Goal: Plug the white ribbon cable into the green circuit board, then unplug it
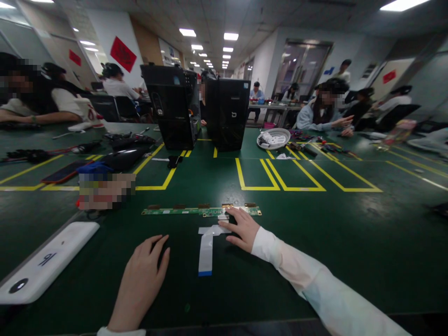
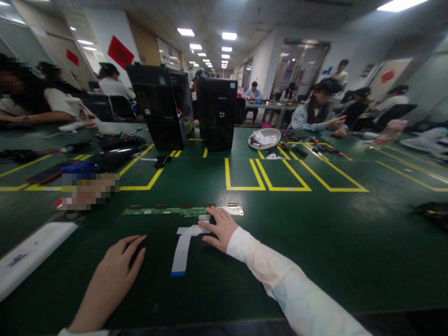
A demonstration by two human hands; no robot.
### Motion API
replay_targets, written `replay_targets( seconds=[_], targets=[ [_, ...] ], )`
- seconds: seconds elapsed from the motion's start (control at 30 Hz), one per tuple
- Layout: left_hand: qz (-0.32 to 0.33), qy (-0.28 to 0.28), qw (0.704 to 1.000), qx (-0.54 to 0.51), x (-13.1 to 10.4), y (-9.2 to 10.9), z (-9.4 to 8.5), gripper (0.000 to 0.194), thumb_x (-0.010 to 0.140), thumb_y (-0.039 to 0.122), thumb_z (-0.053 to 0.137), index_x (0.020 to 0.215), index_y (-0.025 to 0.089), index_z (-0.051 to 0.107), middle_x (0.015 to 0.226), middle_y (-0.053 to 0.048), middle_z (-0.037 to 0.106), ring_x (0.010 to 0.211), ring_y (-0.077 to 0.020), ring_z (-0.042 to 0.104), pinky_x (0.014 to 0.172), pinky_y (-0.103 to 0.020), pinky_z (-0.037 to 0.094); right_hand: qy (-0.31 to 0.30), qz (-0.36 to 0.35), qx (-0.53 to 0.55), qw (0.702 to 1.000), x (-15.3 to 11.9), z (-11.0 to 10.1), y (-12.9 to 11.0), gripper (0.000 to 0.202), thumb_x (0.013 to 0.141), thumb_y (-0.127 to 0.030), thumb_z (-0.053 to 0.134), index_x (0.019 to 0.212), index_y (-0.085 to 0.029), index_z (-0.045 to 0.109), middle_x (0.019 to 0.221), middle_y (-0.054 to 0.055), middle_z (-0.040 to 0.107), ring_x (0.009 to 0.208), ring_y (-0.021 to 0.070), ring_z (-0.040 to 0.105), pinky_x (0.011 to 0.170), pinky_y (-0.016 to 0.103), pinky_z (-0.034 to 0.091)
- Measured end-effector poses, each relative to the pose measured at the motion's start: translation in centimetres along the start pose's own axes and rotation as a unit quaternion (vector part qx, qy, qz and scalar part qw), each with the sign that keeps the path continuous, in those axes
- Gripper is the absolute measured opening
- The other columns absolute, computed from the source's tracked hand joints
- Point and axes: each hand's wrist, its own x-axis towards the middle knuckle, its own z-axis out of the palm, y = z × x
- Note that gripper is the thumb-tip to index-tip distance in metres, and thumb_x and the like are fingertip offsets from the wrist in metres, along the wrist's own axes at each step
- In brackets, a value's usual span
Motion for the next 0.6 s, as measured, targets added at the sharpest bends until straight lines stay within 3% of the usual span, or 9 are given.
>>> replay_targets(
  seconds=[0.4,0.6],
  targets=[
    [0.000,0.032,0.999,-0.019,0.1,0.2,0.1,0.044,0.093,0.042,0.036,0.120,0.018,0.062,0.119,-0.013,0.061,0.110,-0.0273,0.058,0.095,-0.045,0.050,-0.021,0.029,-0.009,0.999,-0.1,-0.1,-0.4,0.058,0.094,-0.057,0.044,0.143,-0.027,0.048,0.152,0.015,0.035,0.140,0.0316,0.031,0.113,0.059,0.023],
    [-0.001,0.017,1.000,-0.016,0.1,0.3,0.0,0.049,0.095,0.042,0.034,0.123,0.013,0.060,0.120,-0.015,0.060,0.112,-0.0283,0.057,0.096,-0.046,0.048,-0.006,0.015,-0.014,1.000,-2.5,0.1,0.7,0.055,0.093,-0.056,0.045,0.139,-0.026,0.053,0.149,0.016,0.039,0.139,0.0321,0.034,0.112,0.059,0.026]
  ],
)
